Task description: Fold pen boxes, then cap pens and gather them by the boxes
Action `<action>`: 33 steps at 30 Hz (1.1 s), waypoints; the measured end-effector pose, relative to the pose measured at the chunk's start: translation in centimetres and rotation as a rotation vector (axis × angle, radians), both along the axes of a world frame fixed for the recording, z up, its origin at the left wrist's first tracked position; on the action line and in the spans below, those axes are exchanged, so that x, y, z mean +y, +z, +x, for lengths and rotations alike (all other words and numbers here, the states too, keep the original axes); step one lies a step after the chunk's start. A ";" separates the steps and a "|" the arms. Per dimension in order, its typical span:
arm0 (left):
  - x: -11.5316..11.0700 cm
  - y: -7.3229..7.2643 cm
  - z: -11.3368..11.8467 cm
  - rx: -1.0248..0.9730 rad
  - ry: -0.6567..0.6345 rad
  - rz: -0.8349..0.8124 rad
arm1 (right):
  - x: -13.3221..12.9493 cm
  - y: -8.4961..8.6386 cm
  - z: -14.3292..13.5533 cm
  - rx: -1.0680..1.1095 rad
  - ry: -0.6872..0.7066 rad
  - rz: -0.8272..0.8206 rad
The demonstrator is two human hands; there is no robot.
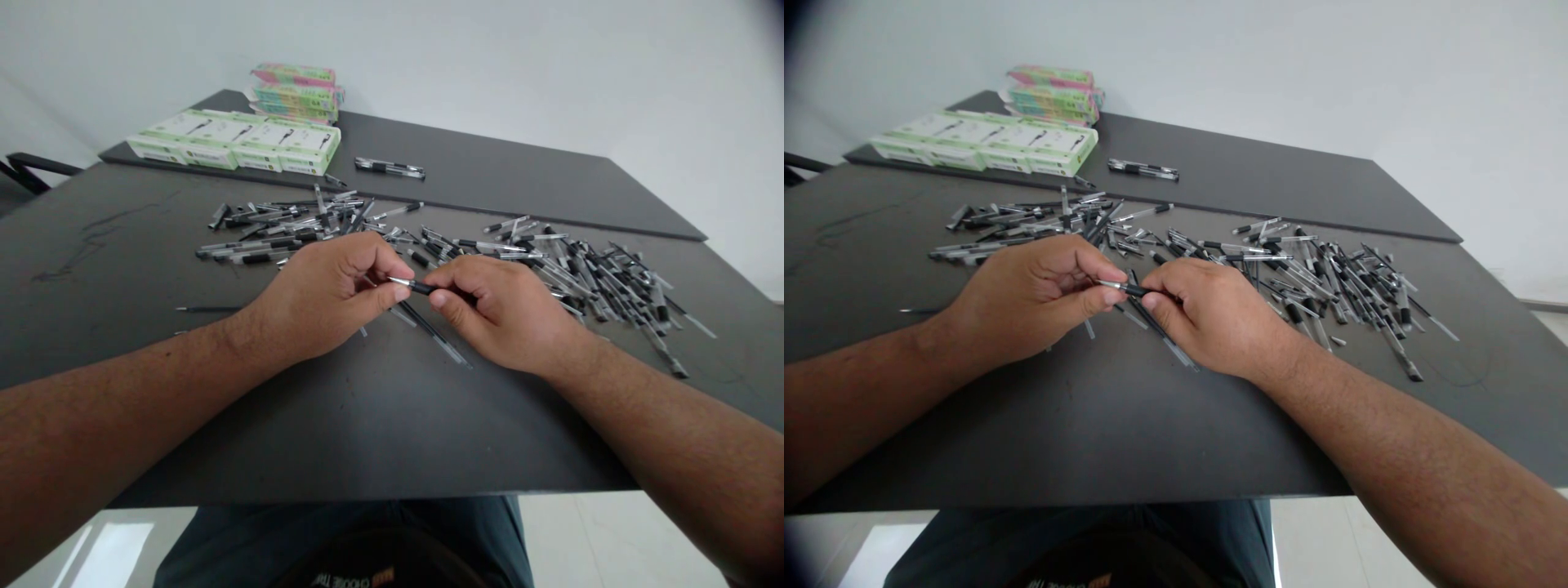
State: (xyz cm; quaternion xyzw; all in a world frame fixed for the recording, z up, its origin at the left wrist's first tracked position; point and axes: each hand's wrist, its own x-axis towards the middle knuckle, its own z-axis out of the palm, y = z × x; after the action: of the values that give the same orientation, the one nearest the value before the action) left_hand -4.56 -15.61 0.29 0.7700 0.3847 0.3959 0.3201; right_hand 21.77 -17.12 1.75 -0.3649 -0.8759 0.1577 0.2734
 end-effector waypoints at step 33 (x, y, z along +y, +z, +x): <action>-0.2 0.2 -0.1 0.147 -0.015 0.086 | 0.2 0.1 0.0 -0.012 0.004 -0.004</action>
State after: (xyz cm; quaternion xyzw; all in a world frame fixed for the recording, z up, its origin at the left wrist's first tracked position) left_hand -4.65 -15.77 0.54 0.8127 0.3842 0.3521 0.2607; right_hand 21.80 -16.94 1.87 -0.3647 -0.8780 0.1579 0.2670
